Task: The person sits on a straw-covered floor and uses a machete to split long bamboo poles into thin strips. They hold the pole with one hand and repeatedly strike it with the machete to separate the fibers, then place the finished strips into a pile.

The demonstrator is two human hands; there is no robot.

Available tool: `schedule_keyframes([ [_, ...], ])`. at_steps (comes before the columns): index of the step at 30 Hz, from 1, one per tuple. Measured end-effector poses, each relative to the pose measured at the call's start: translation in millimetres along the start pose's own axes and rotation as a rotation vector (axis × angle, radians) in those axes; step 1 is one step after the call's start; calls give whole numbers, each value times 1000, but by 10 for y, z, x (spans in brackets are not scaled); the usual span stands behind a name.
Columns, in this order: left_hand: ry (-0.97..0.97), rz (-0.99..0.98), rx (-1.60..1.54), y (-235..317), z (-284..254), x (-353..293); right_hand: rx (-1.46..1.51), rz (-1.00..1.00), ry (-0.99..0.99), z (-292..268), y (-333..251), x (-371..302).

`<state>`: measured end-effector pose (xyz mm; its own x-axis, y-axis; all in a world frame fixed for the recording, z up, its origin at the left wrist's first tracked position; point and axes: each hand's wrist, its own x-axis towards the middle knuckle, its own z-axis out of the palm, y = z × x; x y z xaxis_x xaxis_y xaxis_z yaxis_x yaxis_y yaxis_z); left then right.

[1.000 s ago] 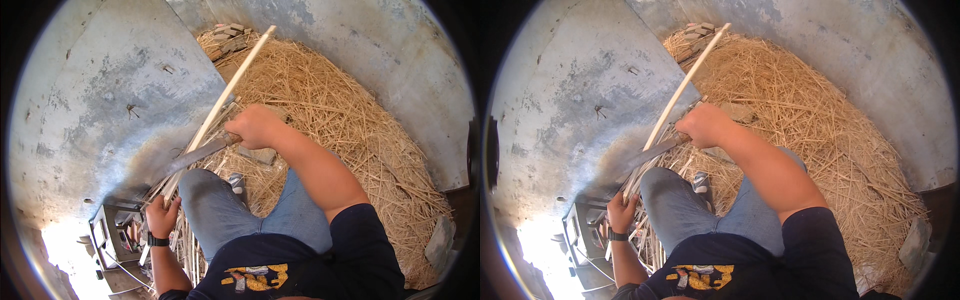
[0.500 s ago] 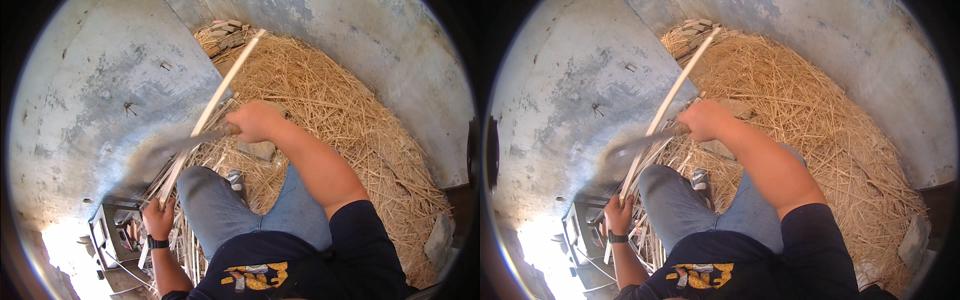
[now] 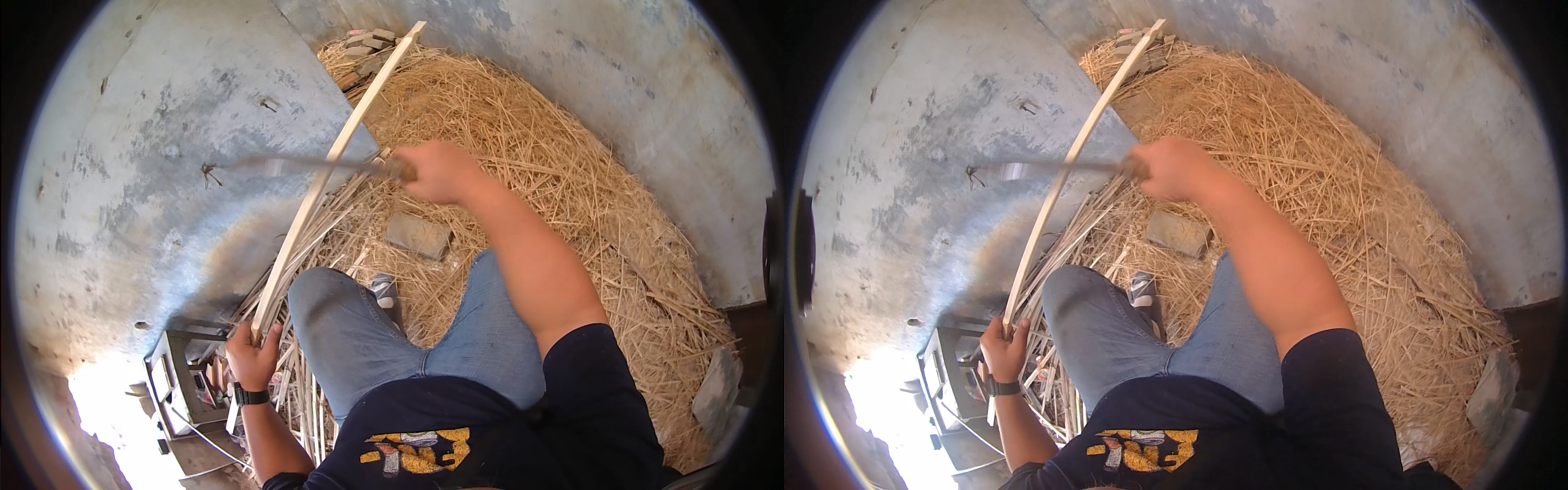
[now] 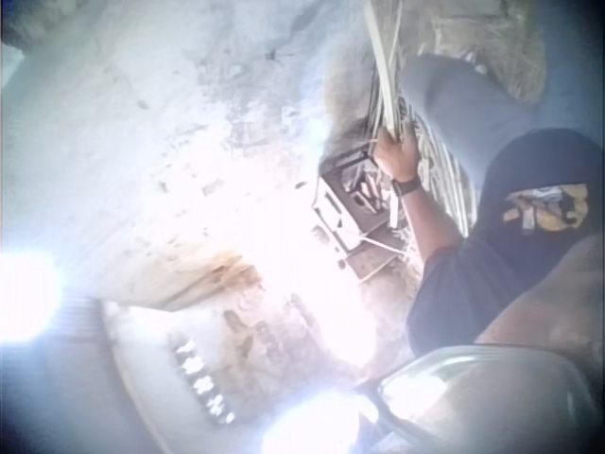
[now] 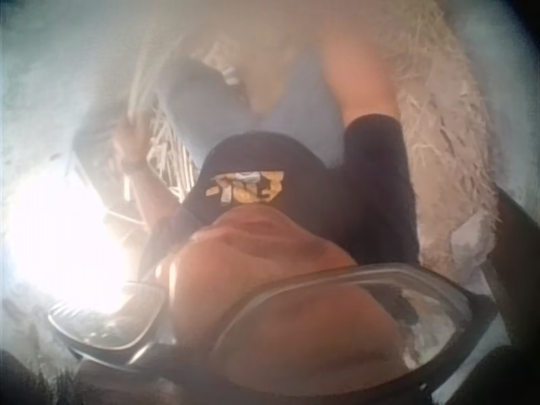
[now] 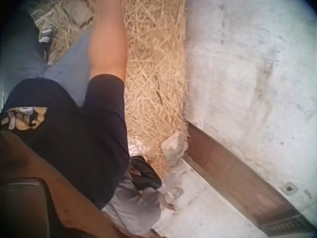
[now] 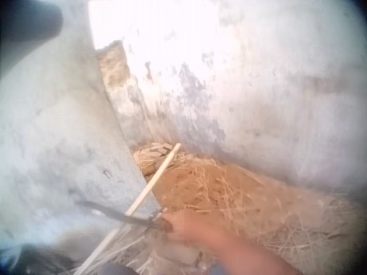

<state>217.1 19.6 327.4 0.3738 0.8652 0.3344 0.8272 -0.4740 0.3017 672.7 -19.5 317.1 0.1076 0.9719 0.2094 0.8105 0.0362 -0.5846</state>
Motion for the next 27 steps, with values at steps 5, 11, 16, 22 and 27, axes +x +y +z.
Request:
schedule_keyframes([
  [5,27,70,13,-54,-55,-9,-50,-93,-84,38,18,26],
  [11,20,98,41,-190,-214,-101,285,193,204,-31,478,72],
  [16,44,98,49,-89,-128,-75,17,-37,-57,104,-30,22],
  [22,81,114,79,-58,-216,-111,276,76,-25,77,275,79],
  [27,64,107,110,-161,-219,-115,457,261,232,224,686,136],
])
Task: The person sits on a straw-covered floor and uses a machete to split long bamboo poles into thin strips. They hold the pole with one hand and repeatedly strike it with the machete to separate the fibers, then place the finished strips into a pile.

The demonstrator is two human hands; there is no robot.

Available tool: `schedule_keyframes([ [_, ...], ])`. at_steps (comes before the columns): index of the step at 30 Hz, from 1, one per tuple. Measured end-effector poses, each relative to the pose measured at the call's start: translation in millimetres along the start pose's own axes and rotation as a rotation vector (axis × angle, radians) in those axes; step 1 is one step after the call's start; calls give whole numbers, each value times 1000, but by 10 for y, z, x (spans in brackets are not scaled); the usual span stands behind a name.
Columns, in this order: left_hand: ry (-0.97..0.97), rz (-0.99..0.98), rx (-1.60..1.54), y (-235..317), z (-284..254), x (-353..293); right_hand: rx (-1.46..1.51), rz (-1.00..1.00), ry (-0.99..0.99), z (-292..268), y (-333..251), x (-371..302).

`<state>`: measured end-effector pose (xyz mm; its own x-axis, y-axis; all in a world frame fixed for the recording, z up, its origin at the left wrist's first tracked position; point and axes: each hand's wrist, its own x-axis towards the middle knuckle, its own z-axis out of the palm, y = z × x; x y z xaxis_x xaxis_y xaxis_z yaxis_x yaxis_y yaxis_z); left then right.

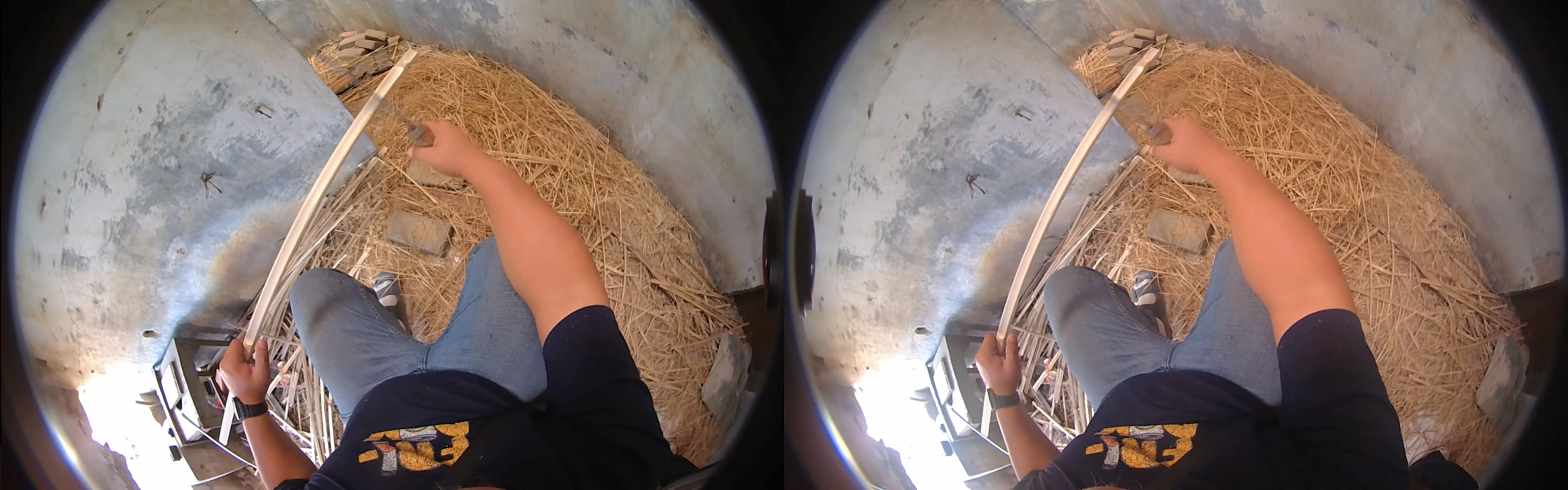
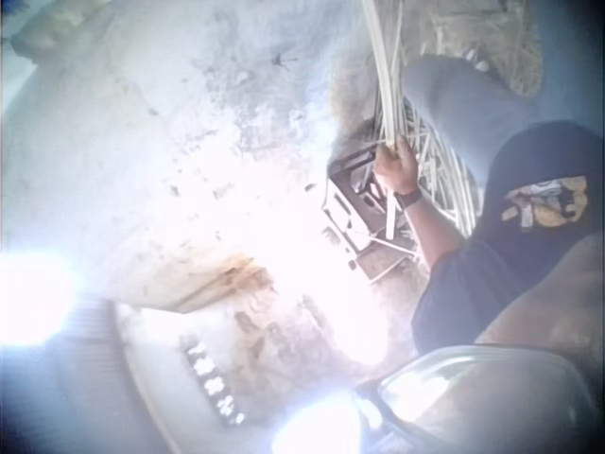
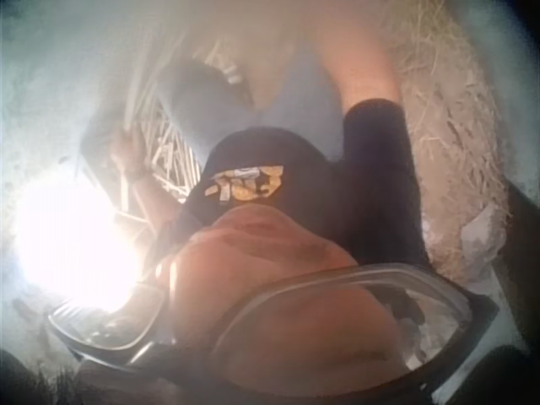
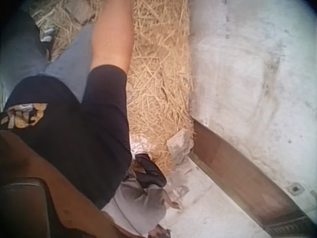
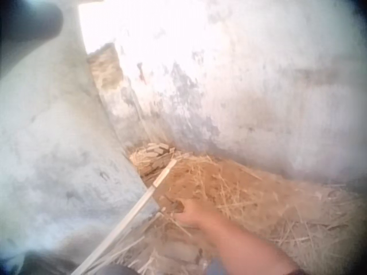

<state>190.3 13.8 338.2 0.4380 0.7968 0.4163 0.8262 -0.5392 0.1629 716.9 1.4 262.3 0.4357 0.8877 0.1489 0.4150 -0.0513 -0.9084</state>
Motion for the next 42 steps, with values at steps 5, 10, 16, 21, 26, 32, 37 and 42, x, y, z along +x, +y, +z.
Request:
schedule_keyframes([
  [5,-44,-52,-72,52,52,-4,-447,-314,-445,366,-713,-290],
  [10,-17,-63,-84,17,16,3,-137,-114,-229,148,-240,-73],
  [16,-23,-19,9,-83,34,-48,-178,-70,-51,69,-149,-24],
  [21,-62,-68,-71,124,84,32,-637,-376,-376,301,-769,-303],
  [26,7,-42,-92,-181,-37,-15,-194,-223,-118,-35,-446,-192],
  [32,41,-55,-88,-237,-97,-28,-115,-155,88,-98,-169,-57],
  [37,20,-68,-87,-121,20,-46,-558,-457,-179,156,-716,-311],
  [42,20,-13,-16,-123,-68,-65,-293,-147,3,-182,-285,-66],
])
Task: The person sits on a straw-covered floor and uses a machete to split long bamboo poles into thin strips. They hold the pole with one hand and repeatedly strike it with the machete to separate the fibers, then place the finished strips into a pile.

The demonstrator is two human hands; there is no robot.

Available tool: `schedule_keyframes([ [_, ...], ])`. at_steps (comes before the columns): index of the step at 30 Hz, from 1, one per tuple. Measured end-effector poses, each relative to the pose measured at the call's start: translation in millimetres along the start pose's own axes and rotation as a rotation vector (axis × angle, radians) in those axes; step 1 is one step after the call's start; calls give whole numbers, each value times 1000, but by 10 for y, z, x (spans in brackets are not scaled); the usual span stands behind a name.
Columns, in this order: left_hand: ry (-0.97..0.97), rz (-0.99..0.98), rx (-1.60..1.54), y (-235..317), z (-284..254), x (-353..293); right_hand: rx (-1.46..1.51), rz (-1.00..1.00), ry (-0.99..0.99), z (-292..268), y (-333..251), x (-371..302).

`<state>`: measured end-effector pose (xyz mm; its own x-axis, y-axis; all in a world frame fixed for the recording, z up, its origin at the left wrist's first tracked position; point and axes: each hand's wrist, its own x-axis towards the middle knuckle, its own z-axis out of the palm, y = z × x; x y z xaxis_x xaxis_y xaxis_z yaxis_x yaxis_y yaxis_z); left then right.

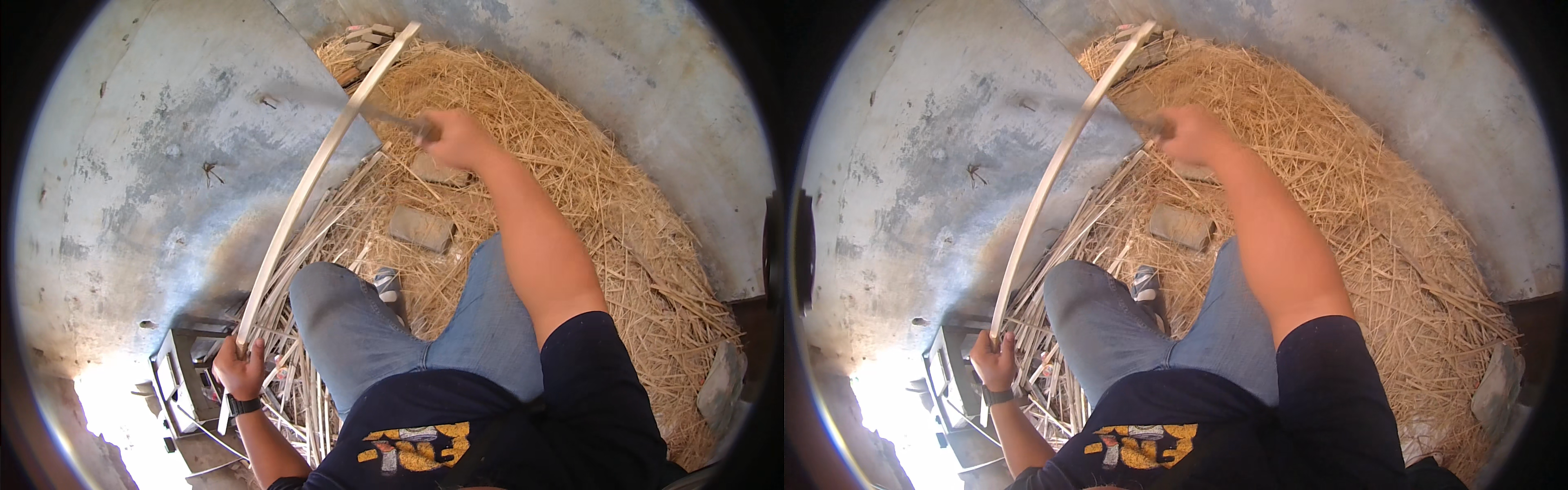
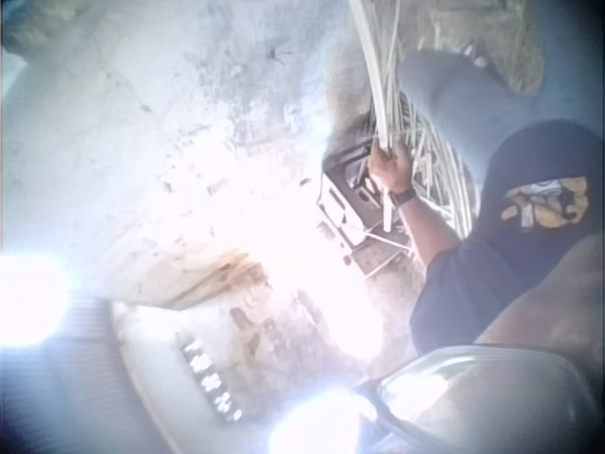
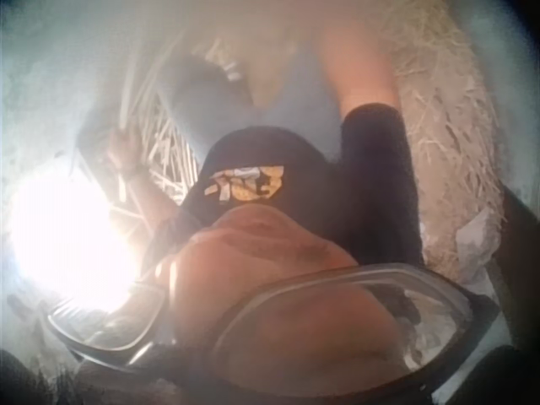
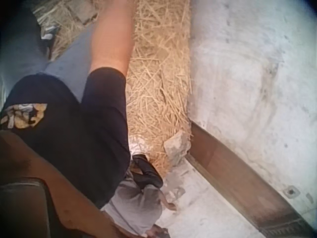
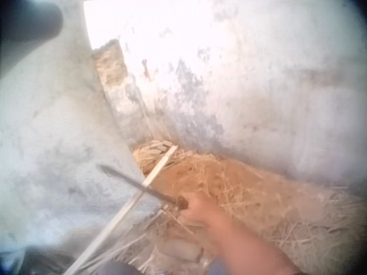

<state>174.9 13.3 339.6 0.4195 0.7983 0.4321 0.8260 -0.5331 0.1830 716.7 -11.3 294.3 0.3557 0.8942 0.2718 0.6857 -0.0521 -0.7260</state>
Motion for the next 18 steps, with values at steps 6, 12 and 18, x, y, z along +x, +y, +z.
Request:
schedule_keyframes([
  [6,-101,-27,8,-31,50,-18,-41,-16,-65,84,-32,-32],
  [12,-282,-29,-120,213,97,133,118,-127,-214,230,-214,-37],
  [18,-353,-17,-115,335,224,307,25,-95,-413,378,-326,-41],
])
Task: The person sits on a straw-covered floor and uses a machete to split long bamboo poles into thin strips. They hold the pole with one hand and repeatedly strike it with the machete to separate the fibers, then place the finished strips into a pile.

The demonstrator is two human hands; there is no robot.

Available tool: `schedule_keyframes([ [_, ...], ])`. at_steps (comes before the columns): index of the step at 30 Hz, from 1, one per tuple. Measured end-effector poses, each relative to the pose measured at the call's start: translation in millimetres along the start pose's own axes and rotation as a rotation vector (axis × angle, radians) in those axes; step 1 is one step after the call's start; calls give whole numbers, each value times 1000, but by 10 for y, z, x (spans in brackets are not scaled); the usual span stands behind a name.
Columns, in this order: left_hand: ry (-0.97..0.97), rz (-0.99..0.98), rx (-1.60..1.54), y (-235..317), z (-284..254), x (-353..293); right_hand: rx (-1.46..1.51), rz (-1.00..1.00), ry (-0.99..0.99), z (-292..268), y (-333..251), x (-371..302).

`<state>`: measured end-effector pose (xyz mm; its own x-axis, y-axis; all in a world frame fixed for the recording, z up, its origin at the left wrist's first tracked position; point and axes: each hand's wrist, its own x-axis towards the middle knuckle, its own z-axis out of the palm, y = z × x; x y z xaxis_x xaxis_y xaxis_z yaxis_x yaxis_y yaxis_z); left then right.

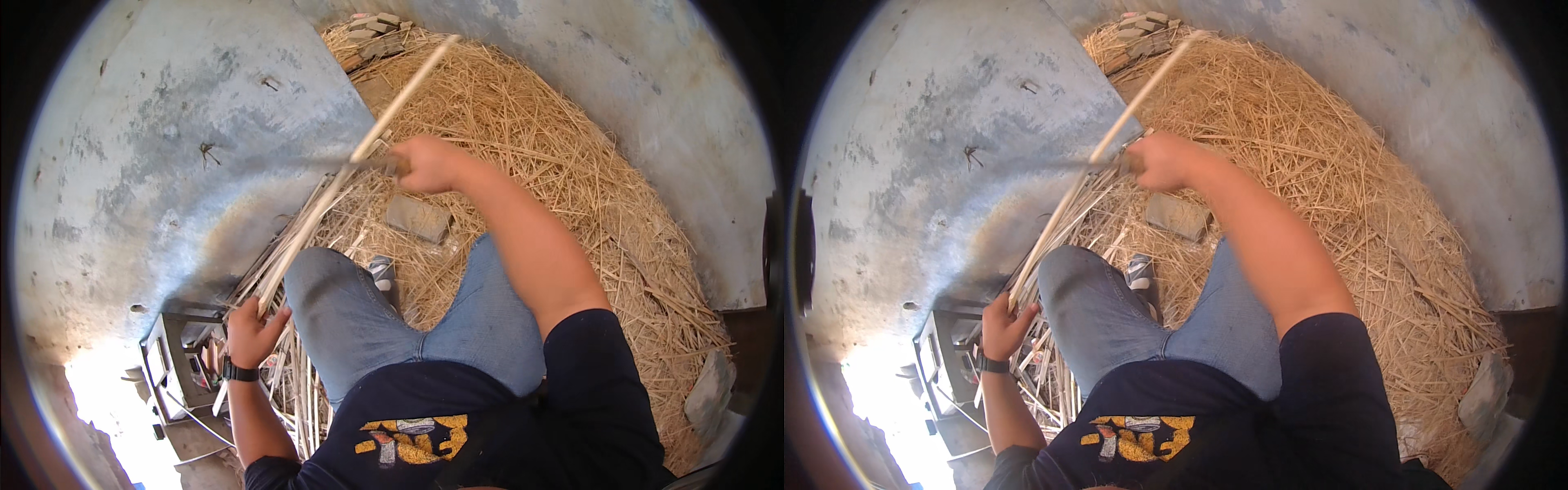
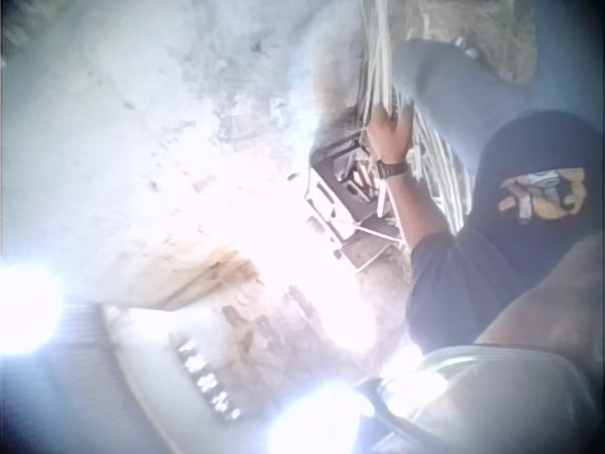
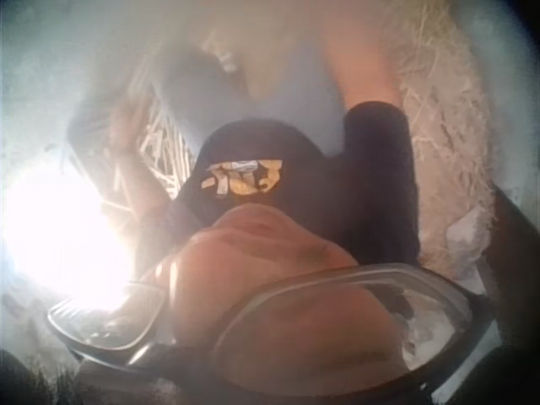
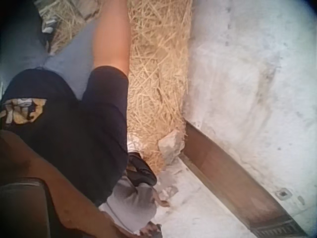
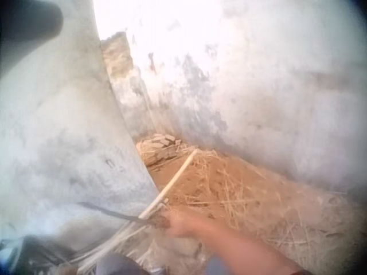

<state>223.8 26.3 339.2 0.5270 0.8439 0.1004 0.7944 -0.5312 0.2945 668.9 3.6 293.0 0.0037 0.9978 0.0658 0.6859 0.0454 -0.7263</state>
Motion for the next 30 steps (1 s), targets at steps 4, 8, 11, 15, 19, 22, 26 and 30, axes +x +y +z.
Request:
schedule_keyframes([
  [4,21,70,14,31,2,114,243,191,150,-25,478,9],
  [8,33,-21,-49,-157,99,-16,49,81,207,54,328,53],
  [11,63,-134,-174,-205,102,-91,11,-94,117,149,152,67],
  [15,122,-234,-256,-296,-152,-278,138,505,477,-168,737,92],
  [19,188,-450,-139,-844,-306,-754,586,791,642,-244,1226,-161],
  [22,222,-566,-159,-1518,-86,-1385,711,715,728,-287,1322,-120],
  [26,220,-757,-102,-1905,364,-2248,666,750,662,-265,1404,-98],
  [30,167,-1018,-116,-2062,775,-3009,666,776,638,-236,1369,-91],
])
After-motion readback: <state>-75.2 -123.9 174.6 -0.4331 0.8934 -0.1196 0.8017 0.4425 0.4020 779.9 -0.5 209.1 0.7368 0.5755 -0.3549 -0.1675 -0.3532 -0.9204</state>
